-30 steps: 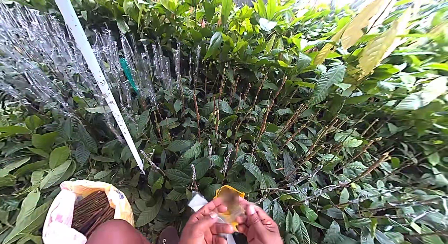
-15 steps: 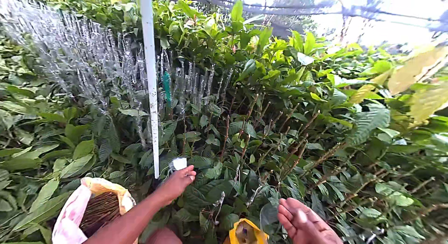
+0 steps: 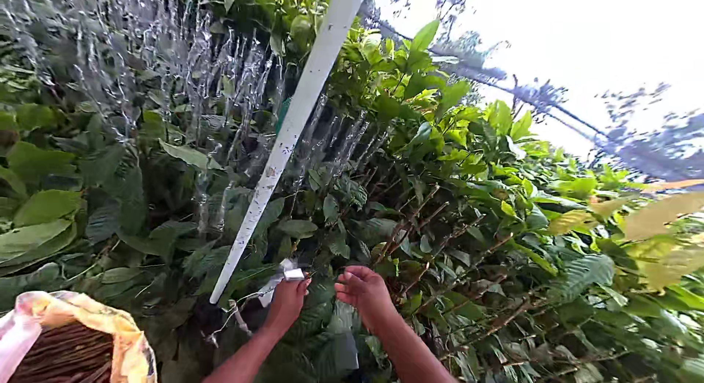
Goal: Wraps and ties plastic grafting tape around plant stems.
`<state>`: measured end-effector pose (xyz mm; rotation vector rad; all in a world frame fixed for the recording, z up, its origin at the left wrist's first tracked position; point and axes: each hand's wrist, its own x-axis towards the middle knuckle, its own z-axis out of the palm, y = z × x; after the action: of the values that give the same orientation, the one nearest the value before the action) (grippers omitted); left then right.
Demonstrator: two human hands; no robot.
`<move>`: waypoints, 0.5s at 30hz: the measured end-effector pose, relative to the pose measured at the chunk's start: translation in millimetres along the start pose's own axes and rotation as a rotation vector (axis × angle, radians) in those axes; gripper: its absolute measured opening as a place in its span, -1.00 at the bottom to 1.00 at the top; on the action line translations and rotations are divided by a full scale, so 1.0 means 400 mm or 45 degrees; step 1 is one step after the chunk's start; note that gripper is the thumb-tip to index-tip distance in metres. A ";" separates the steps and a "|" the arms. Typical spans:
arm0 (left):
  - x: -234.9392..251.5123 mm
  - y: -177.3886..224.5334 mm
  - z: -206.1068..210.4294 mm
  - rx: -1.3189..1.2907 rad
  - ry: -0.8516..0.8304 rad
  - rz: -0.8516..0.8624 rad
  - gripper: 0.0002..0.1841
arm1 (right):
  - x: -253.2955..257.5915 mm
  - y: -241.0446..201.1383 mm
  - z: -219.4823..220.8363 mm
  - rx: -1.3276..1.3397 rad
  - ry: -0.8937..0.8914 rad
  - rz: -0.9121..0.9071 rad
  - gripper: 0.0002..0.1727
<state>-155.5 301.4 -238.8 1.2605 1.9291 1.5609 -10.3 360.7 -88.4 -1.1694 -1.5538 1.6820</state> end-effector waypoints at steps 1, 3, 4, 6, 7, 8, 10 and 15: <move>-0.004 -0.019 0.002 -0.093 0.026 0.033 -0.64 | 0.037 0.012 0.010 -0.048 -0.003 0.023 -0.77; -0.008 -0.039 0.002 -0.265 -0.002 0.010 -0.67 | 0.099 0.031 0.026 -0.239 -0.026 0.034 -0.76; -0.008 -0.042 -0.003 -0.337 -0.045 -0.031 -0.68 | 0.124 0.040 0.031 -0.396 -0.051 0.026 -0.75; -0.006 -0.040 -0.013 -0.509 -0.140 -0.118 -0.69 | 0.160 0.051 0.039 -0.813 -0.151 -0.023 -0.74; -0.004 -0.041 -0.016 -0.611 -0.182 -0.145 -0.68 | 0.171 0.055 0.041 -1.010 -0.219 -0.073 -0.74; -0.004 -0.046 -0.017 -0.716 -0.213 -0.160 -0.65 | 0.177 0.061 0.042 -1.159 -0.302 -0.137 -0.74; -0.005 -0.061 -0.015 -0.889 -0.253 -0.172 -0.63 | 0.186 0.075 0.040 -1.293 -0.469 -0.278 -0.74; 0.006 -0.071 -0.019 -1.104 -0.302 -0.210 -0.73 | 0.192 0.092 0.037 -1.393 -0.678 -0.508 -0.77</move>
<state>-174.0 299.1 -261.6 0.8193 0.9712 1.7545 -53.0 413.4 -142.1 -0.7331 -2.9887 0.8405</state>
